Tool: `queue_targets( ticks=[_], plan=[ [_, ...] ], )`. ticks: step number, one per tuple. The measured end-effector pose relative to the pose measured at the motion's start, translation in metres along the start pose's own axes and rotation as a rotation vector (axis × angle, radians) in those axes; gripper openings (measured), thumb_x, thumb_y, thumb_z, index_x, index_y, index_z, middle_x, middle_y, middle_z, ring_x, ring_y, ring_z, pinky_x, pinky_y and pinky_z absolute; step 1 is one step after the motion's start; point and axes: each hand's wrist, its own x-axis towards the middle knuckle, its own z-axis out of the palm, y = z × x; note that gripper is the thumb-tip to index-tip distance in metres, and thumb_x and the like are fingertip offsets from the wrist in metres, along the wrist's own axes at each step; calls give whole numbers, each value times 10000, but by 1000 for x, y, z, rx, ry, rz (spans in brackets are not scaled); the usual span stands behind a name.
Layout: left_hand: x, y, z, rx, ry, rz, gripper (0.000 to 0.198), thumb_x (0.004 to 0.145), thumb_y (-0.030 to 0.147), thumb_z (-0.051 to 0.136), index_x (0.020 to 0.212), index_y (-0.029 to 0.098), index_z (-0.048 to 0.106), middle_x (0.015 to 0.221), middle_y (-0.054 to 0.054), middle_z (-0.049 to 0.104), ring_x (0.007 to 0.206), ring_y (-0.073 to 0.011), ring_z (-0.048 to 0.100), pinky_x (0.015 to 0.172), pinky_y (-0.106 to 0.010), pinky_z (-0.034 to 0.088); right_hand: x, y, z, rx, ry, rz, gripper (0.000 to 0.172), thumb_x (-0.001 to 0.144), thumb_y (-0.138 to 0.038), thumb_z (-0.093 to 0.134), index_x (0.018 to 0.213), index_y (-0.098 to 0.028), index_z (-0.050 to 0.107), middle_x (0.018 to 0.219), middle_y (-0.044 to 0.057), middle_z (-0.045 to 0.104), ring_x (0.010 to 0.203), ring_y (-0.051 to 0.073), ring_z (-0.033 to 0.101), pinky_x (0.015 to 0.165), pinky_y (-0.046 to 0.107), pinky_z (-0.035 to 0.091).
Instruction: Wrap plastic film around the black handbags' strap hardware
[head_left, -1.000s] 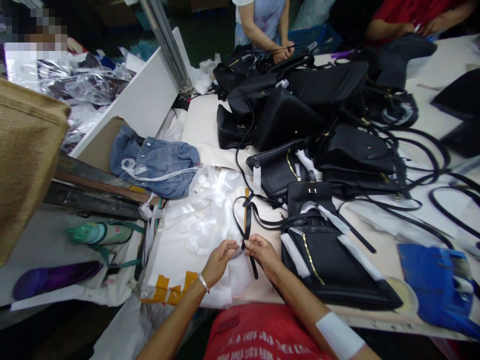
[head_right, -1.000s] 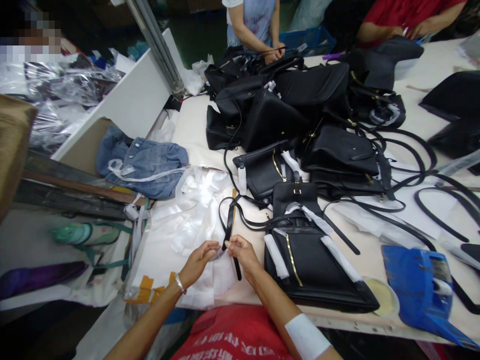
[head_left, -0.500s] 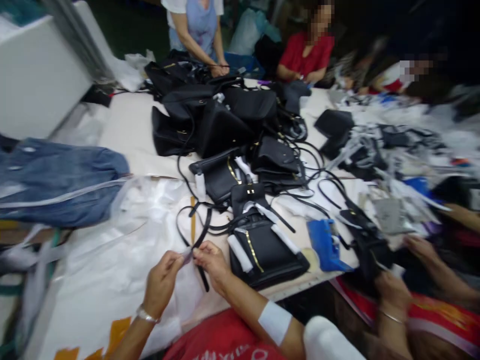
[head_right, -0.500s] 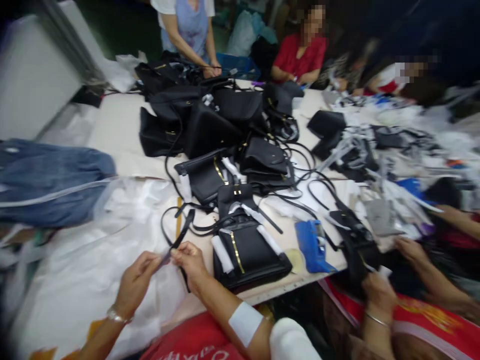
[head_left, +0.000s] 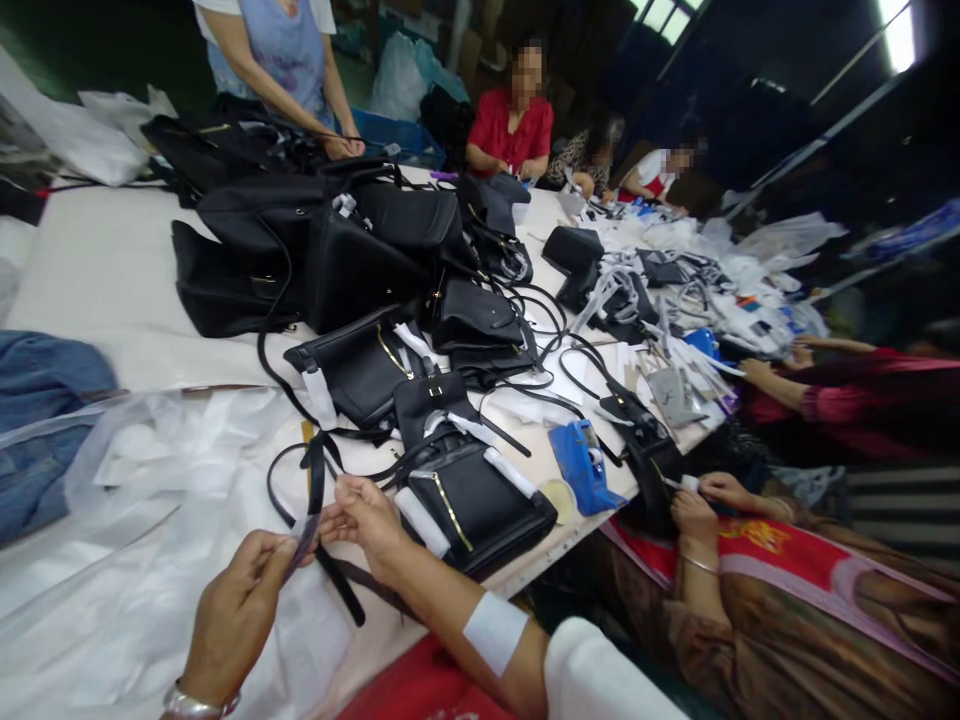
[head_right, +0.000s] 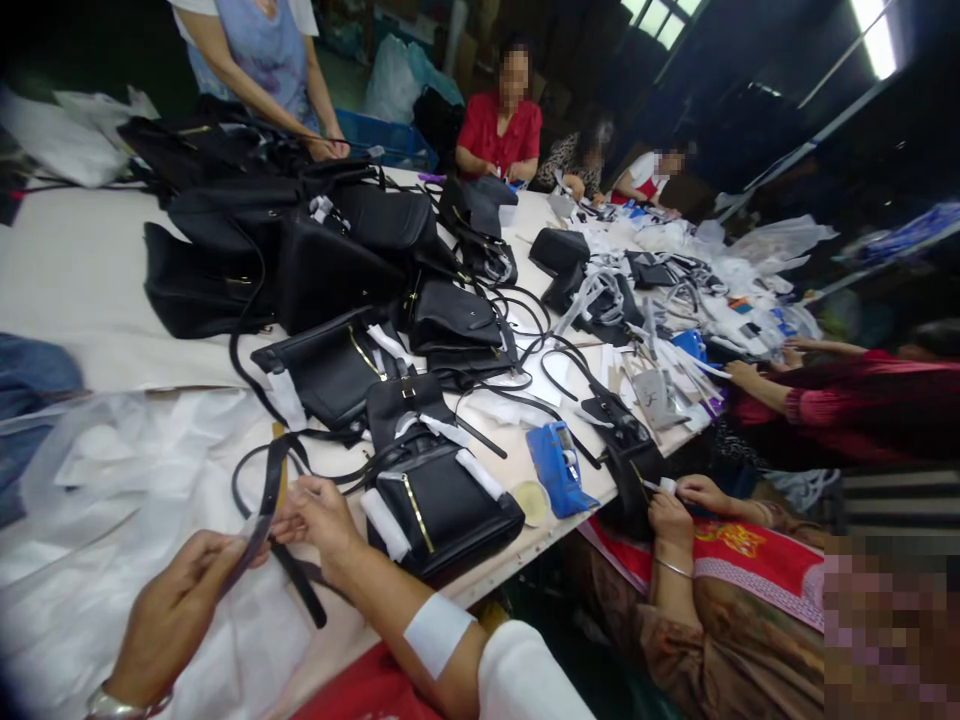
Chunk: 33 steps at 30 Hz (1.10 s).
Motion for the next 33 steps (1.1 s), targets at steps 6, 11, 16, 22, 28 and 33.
queue_targets(
  ticks=[6,11,16,22,28,33],
  plan=[
    [-2,-1,-1,-9,-49,-45,350,799,557,494,856,219,571,832,12,720,866,-219,660,780,-280,472,12,-10,2,-39,-74,-8,398,589,-447,787,781,-169,577,691,-16,624,593,103,570,598,239,442],
    [3,-2,3,-112,21,-69,299,809,506,513,840,213,562,775,9,709,809,-204,659,767,-287,473,0,10,8,21,-63,-41,370,587,-388,800,772,-163,573,714,-1,629,600,115,578,612,260,463],
    [8,-2,14,-239,48,44,239,839,434,498,763,208,507,672,24,642,638,-151,623,624,-241,459,-12,9,8,-48,-97,3,384,642,-400,759,900,-180,580,746,-7,621,616,120,585,615,271,497],
    [39,-5,8,-132,92,109,198,862,370,466,779,201,528,679,24,621,618,-135,605,593,-233,440,23,-1,-3,-315,1,-77,380,561,-356,801,821,-151,615,668,-17,606,553,95,552,544,222,479],
    [17,-37,-10,-43,349,104,176,895,314,397,923,214,539,857,-13,653,803,-154,629,757,-277,454,65,11,-21,-335,253,-145,346,582,-357,766,765,-185,528,663,-15,577,619,129,597,581,257,530],
    [-59,-118,-10,174,328,-187,132,880,281,409,907,211,518,855,-16,615,815,-167,605,747,-286,446,42,39,-37,-421,263,-102,390,609,-315,724,924,-216,515,852,28,628,793,174,636,680,303,552]
  ],
)
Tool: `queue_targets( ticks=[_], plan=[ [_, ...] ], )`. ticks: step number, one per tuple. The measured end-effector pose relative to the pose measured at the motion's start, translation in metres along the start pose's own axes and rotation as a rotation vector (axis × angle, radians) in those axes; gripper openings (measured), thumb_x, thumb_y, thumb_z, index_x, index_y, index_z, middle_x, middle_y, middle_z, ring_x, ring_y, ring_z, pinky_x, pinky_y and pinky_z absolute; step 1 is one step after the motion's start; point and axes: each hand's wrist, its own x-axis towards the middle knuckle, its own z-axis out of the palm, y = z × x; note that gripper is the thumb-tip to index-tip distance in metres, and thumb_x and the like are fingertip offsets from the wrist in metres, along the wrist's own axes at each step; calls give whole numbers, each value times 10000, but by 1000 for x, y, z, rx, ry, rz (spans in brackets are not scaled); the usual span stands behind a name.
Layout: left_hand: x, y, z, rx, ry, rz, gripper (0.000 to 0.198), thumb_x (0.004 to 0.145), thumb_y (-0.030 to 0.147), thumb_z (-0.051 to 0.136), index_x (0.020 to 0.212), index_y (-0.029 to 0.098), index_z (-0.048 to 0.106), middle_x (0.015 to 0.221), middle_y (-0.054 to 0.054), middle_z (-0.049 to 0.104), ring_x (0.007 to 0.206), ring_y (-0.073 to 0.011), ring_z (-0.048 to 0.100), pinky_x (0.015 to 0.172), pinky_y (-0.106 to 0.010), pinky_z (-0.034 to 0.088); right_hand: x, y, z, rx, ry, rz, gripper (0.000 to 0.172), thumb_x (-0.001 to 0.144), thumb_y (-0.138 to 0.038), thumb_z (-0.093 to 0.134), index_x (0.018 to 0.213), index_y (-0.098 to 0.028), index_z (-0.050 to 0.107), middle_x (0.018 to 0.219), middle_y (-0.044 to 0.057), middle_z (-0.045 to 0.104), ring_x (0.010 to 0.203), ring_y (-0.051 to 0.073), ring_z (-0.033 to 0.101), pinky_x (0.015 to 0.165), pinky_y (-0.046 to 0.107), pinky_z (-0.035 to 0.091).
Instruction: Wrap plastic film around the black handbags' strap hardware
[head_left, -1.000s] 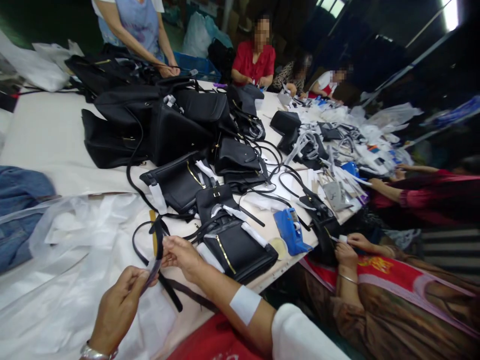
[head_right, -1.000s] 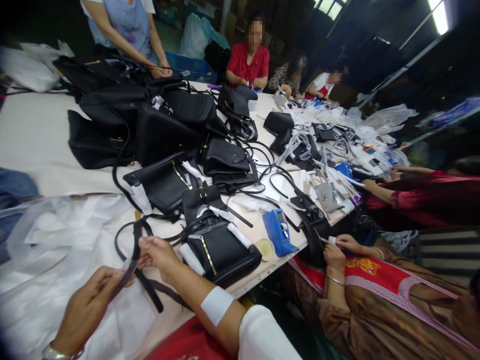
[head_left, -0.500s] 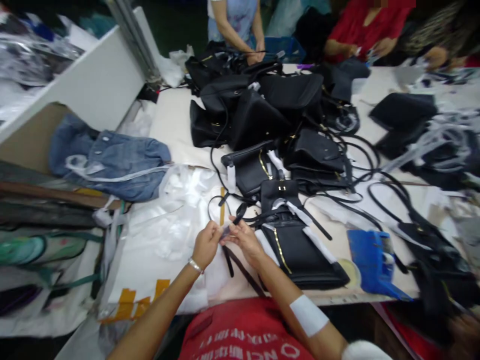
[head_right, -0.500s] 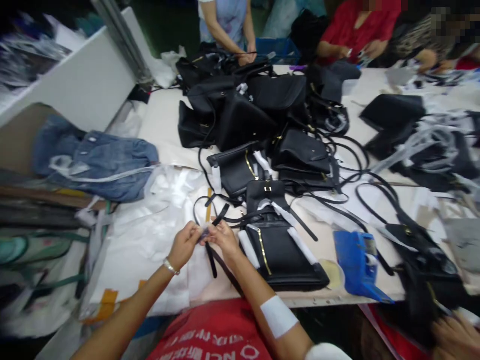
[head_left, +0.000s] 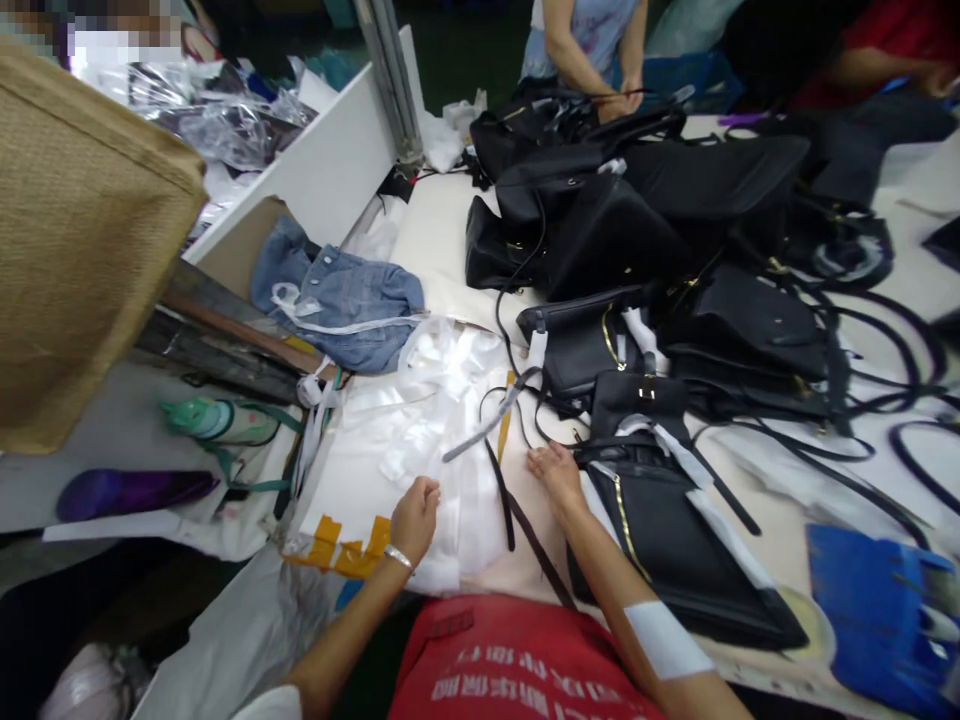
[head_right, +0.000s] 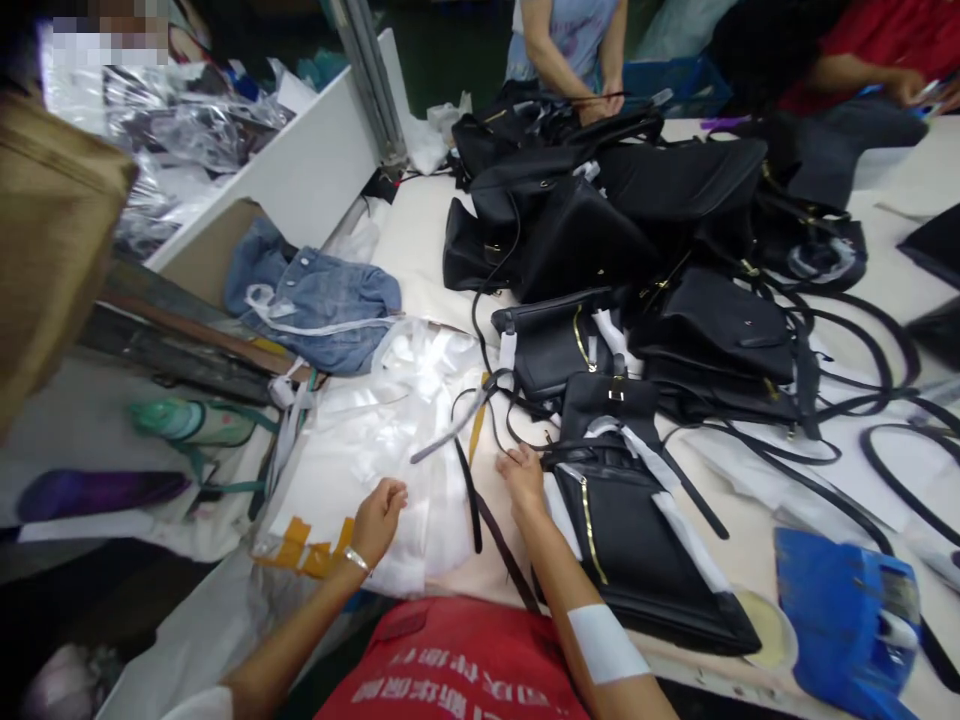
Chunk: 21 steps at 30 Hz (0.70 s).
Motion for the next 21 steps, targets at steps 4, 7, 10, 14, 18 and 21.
queue_targets(
  ticks=[4,7,10,14,18,21],
  plan=[
    [-43,-51,-4,341,56,-114,245,787,239,557,1015,171,495,1052,-89,560,1012,-217,532,861,-326,397,-47,19,-3,-159,-160,12,265,658,-355,685,824,-181,573,722,23,637,631,158,618,561,265,514],
    [-48,-61,-4,347,-66,-179,240,743,238,613,950,160,520,1021,-90,580,989,-219,540,835,-310,383,-81,32,10,-417,-430,30,216,737,-392,598,736,-177,571,601,-3,611,486,124,559,459,229,441],
    [-37,-62,-5,243,-195,-262,86,777,245,564,776,164,536,759,-33,622,758,-168,592,698,-262,391,-103,42,26,-654,-598,8,238,787,-415,540,721,-187,547,572,-18,609,439,103,533,444,205,397],
    [-30,-62,-9,163,-205,-263,117,811,251,493,732,172,528,614,2,604,645,-145,590,631,-242,383,-118,48,38,-914,-714,-56,334,844,-495,467,716,-193,528,576,-11,633,447,101,547,464,200,368],
    [-40,-60,-5,131,-123,-241,144,812,288,494,883,166,523,866,-71,640,883,-196,597,749,-285,386,-129,61,47,-1297,-713,-194,382,857,-535,439,731,-195,558,694,38,677,645,156,627,555,232,372],
    [-45,-59,7,55,-164,-258,261,698,308,639,883,167,519,828,-68,644,848,-221,616,718,-292,405,-138,75,52,-1388,-701,-227,361,764,-546,573,814,-189,581,821,82,687,772,224,638,591,268,375]
  ],
)
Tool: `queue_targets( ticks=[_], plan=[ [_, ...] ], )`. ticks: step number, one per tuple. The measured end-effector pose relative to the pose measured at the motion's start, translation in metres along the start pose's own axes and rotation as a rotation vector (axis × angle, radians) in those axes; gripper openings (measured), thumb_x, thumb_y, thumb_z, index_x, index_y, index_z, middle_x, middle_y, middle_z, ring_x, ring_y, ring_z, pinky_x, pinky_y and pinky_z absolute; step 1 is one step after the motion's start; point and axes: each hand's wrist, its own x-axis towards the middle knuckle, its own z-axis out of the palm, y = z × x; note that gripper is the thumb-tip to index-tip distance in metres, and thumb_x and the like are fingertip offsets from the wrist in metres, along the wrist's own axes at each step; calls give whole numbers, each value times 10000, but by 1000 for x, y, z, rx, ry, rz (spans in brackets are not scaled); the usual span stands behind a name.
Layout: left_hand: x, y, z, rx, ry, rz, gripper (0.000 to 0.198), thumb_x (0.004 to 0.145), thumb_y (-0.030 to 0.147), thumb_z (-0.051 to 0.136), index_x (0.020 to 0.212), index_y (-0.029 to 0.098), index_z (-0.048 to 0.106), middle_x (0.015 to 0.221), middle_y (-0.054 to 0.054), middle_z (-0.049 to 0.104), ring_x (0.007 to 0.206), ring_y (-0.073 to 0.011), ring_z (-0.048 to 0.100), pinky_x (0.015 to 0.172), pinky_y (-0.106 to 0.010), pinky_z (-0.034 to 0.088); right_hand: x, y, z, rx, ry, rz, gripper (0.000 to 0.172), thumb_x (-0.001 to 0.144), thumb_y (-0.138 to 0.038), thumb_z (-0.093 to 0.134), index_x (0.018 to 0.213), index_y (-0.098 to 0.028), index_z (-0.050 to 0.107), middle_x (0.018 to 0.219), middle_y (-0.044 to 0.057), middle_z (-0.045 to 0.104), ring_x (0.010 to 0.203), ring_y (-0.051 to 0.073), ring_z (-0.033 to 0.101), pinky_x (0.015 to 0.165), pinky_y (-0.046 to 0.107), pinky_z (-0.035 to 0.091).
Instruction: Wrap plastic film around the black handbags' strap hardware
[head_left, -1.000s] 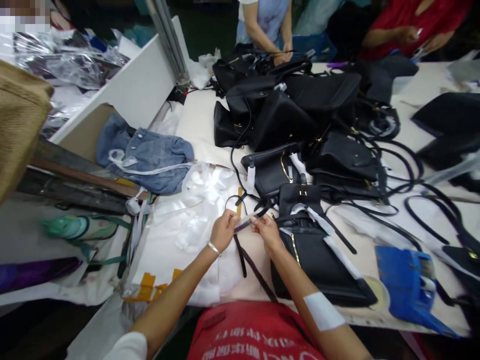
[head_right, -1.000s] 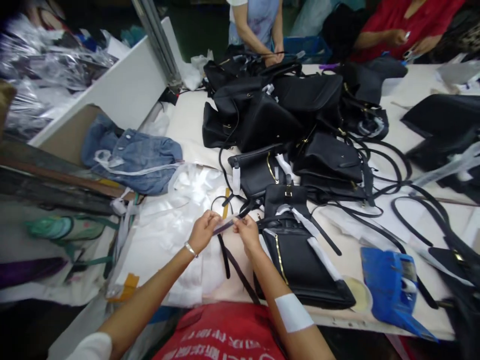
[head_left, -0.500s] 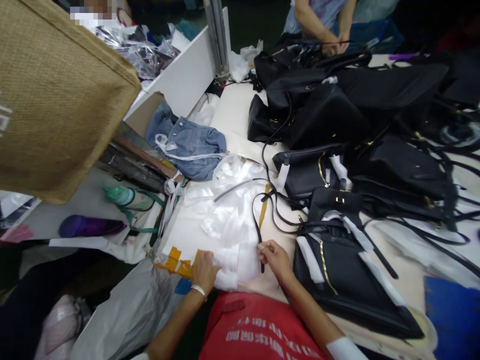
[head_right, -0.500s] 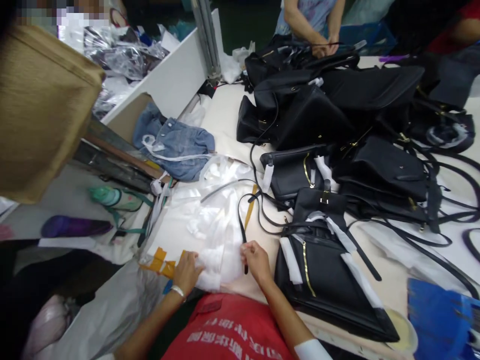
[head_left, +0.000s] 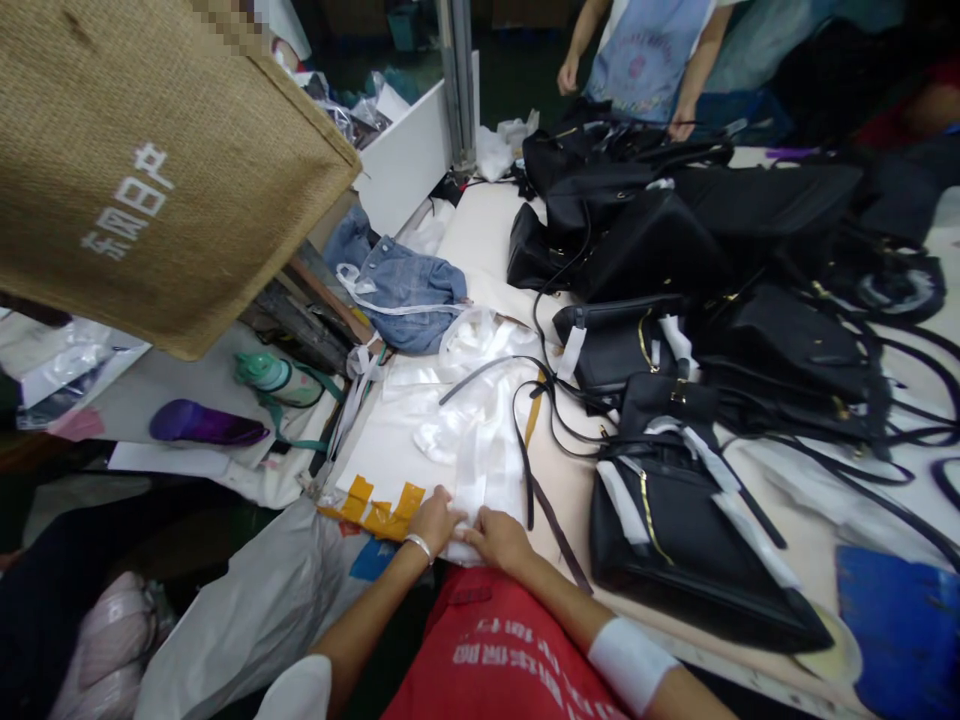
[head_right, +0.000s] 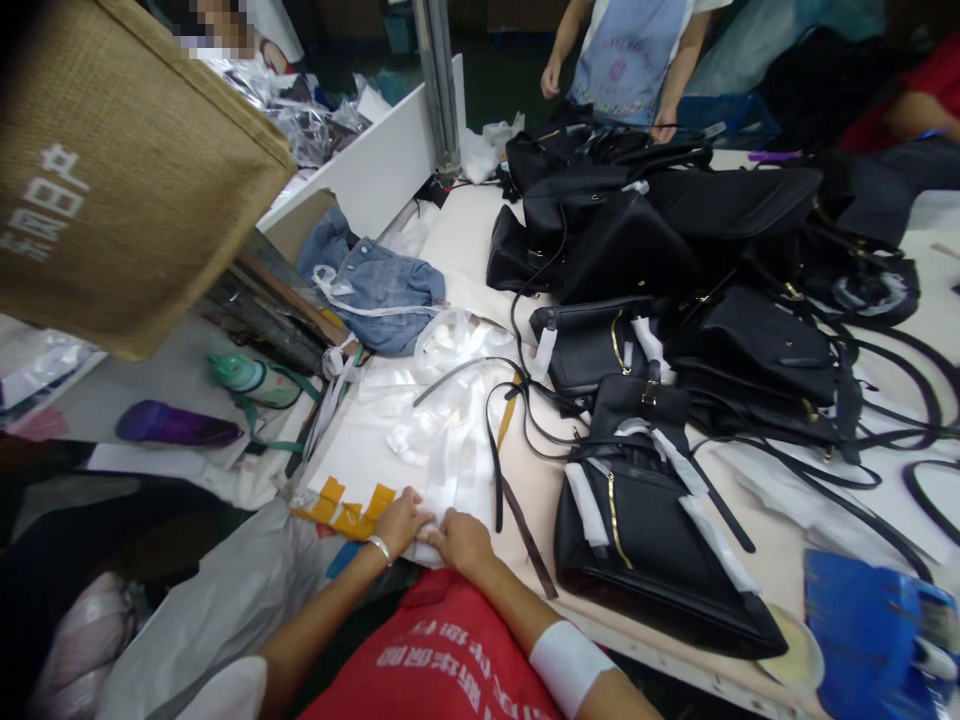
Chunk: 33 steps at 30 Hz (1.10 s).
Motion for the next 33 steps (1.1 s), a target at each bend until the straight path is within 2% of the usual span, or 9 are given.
queue_targets(
  ticks=[4,7,11,15,20,23,25,28,33],
  plan=[
    [2,0,15,-184,-170,-47,164,728,310,584,719,183,480,543,2,592,515,-167,602,532,-258,420,-5,-1,13,-76,36,30,448,695,-482,669,983,-164,544,928,111,672,863,260,632,651,294,395],
    [0,1,16,-349,-239,-37,204,777,373,499,697,191,450,495,26,559,410,-129,551,452,-230,411,-11,2,15,-91,82,49,474,697,-439,676,1039,-158,506,950,102,661,878,250,629,665,290,396],
    [-6,3,11,-528,-196,32,300,763,484,485,706,196,425,547,41,539,435,-95,526,474,-214,433,-15,6,13,-16,144,121,448,703,-458,660,1013,-183,491,919,67,655,834,229,625,612,272,369],
    [-9,3,10,-596,-127,68,321,777,498,464,705,188,425,584,32,533,469,-92,525,513,-225,453,-15,12,10,134,163,132,252,759,-432,614,789,-204,512,788,47,655,747,198,612,555,246,321],
    [-16,8,0,-531,49,67,232,828,390,439,873,170,494,749,-29,597,564,-130,560,624,-297,483,-21,21,4,278,116,42,211,884,-339,458,732,-200,501,624,5,639,551,124,587,520,205,333],
    [-26,21,-12,-353,98,324,259,845,310,452,1075,206,508,1067,-70,594,866,-163,590,877,-328,436,-26,23,2,327,18,-33,209,893,-280,439,721,-192,517,555,-14,629,520,117,594,525,189,363],
    [-30,31,-17,-149,-39,549,242,834,252,469,1059,232,555,1155,-52,575,999,-172,560,937,-298,393,-29,23,1,342,3,-70,130,885,-249,447,809,-191,536,560,-24,633,533,121,605,538,187,378],
    [-27,42,-18,37,-231,623,137,784,195,513,863,221,622,982,-36,641,940,-186,583,852,-272,411,-31,26,-4,329,84,-79,107,869,-221,460,954,-189,518,587,-25,635,548,128,605,559,196,382],
    [-14,45,-16,37,-251,539,135,800,247,490,758,194,606,598,21,590,549,-137,558,620,-245,404,-34,33,-15,261,271,-32,90,859,-271,492,843,-196,538,630,-5,640,576,132,591,598,214,378]
  ],
)
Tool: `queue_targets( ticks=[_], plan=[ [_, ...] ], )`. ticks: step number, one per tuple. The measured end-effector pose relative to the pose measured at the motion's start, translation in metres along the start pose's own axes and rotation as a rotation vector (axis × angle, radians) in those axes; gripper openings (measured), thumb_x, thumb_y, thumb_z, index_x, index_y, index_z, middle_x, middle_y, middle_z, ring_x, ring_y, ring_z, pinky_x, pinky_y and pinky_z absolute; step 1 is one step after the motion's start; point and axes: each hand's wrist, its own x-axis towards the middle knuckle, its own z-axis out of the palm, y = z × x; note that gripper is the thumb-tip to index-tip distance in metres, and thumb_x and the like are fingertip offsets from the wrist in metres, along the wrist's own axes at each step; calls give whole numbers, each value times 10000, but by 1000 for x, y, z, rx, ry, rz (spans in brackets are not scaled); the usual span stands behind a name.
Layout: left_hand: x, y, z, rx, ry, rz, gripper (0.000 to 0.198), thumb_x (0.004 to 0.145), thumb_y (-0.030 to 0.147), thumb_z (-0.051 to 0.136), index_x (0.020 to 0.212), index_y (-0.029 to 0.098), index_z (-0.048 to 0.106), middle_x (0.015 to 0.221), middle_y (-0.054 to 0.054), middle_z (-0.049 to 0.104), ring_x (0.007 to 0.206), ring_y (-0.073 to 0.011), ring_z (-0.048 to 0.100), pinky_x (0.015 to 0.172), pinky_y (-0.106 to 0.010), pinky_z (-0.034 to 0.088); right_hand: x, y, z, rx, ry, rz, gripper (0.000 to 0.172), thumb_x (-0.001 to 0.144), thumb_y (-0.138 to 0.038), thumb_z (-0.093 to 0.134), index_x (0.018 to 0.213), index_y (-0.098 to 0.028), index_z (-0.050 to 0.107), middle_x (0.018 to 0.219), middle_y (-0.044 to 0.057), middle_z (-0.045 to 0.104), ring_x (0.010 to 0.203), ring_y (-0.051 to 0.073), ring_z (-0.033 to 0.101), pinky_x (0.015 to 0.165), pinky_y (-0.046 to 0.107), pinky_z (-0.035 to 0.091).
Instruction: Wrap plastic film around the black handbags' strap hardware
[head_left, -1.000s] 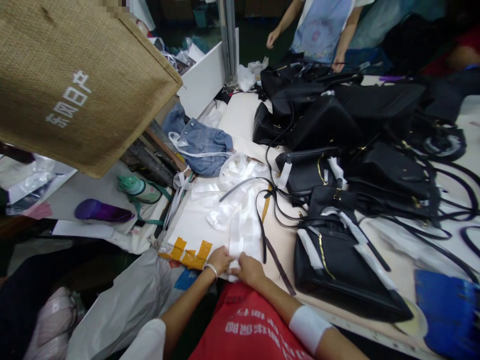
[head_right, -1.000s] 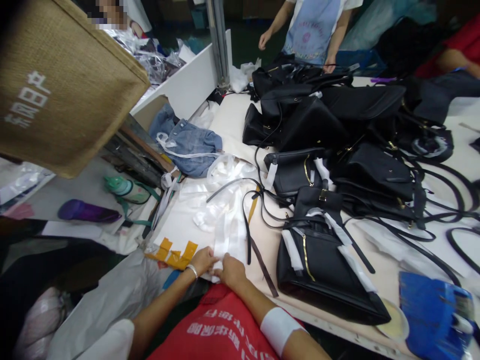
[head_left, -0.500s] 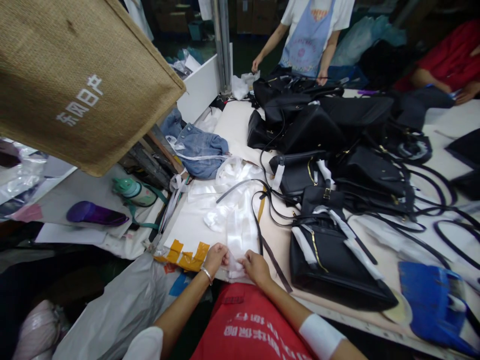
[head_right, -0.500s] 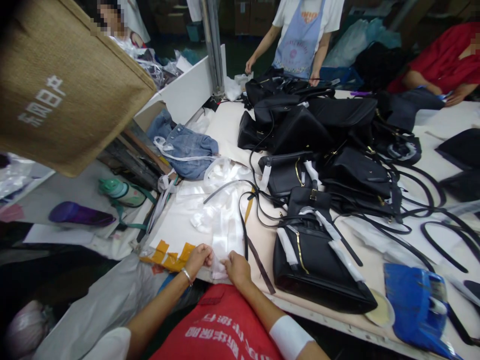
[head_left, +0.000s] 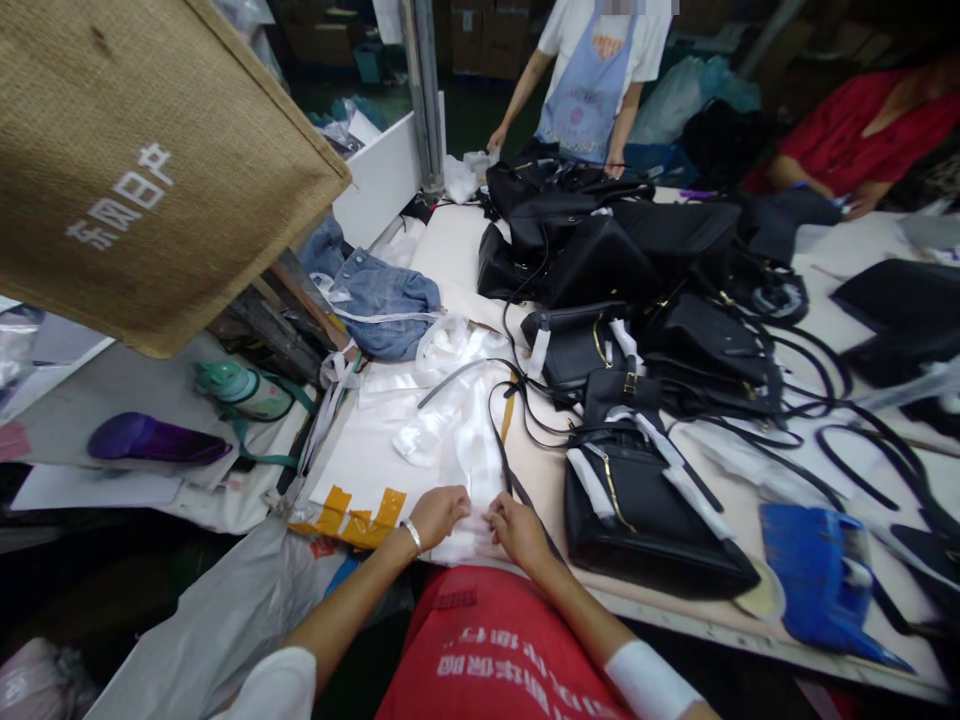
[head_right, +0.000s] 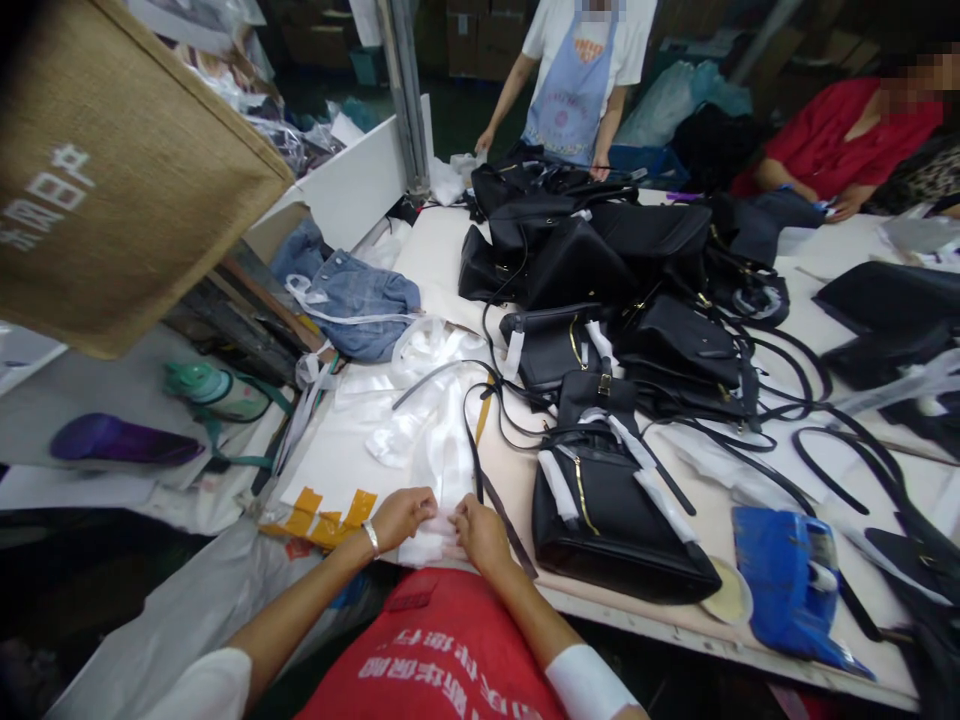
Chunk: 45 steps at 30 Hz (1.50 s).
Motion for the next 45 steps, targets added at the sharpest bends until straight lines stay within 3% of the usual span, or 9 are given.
queue_targets(
  ticks=[3,8,12,19,23,27,33,41,45],
  plan=[
    [2,1,0,-49,-26,-25,167,815,289,475,791,187,605,463,61,514,421,-113,503,532,-222,377,0,1,-4,-29,75,-12,184,877,-333,470,767,-206,548,635,8,640,653,154,598,630,224,380],
    [6,11,1,-215,-60,-35,260,783,301,527,1009,177,567,431,79,505,402,-115,516,459,-197,367,2,-1,-7,-3,32,-67,344,930,-408,356,709,-206,525,596,5,616,612,144,589,629,226,384],
    [11,15,1,-312,-54,-61,213,766,312,549,927,177,585,438,81,498,374,-96,490,431,-186,358,4,-2,-9,33,-9,-84,403,949,-427,293,730,-202,546,584,-9,617,541,122,580,599,217,393],
    [13,12,0,-294,-66,-106,169,794,330,480,810,182,561,585,44,607,317,-70,449,352,-181,300,10,-3,-4,271,28,-39,258,890,-409,423,851,-209,581,686,-24,645,507,110,562,531,213,402],
    [13,13,-3,-290,-67,-116,170,791,321,485,803,176,574,645,26,635,341,-60,468,383,-180,331,13,-5,-3,351,58,-54,251,852,-402,478,743,-195,568,612,-29,584,519,114,542,529,213,400],
    [14,16,-6,-365,-49,-110,207,761,294,538,934,186,570,838,1,660,385,-44,496,405,-177,366,13,-7,-7,326,63,-50,285,858,-414,477,687,-193,534,553,-36,545,514,113,526,544,215,390],
    [17,19,-4,-595,-143,-103,194,733,282,590,886,167,554,539,68,532,372,-69,476,399,-181,374,15,-8,-12,284,75,-44,357,869,-475,446,650,-199,496,555,-37,530,546,114,498,538,208,353],
    [23,14,5,-584,-107,-112,163,761,326,575,760,169,529,415,77,480,374,-71,438,418,-174,327,20,0,-10,329,6,57,403,883,-527,364,659,-206,462,554,-37,546,456,105,486,483,207,364],
    [22,10,3,-582,-70,-99,173,781,342,552,782,169,552,435,71,486,396,-78,459,433,-178,341,31,16,-17,184,111,148,324,903,-471,350,771,-209,489,649,6,605,546,149,565,555,243,399]
  ],
)
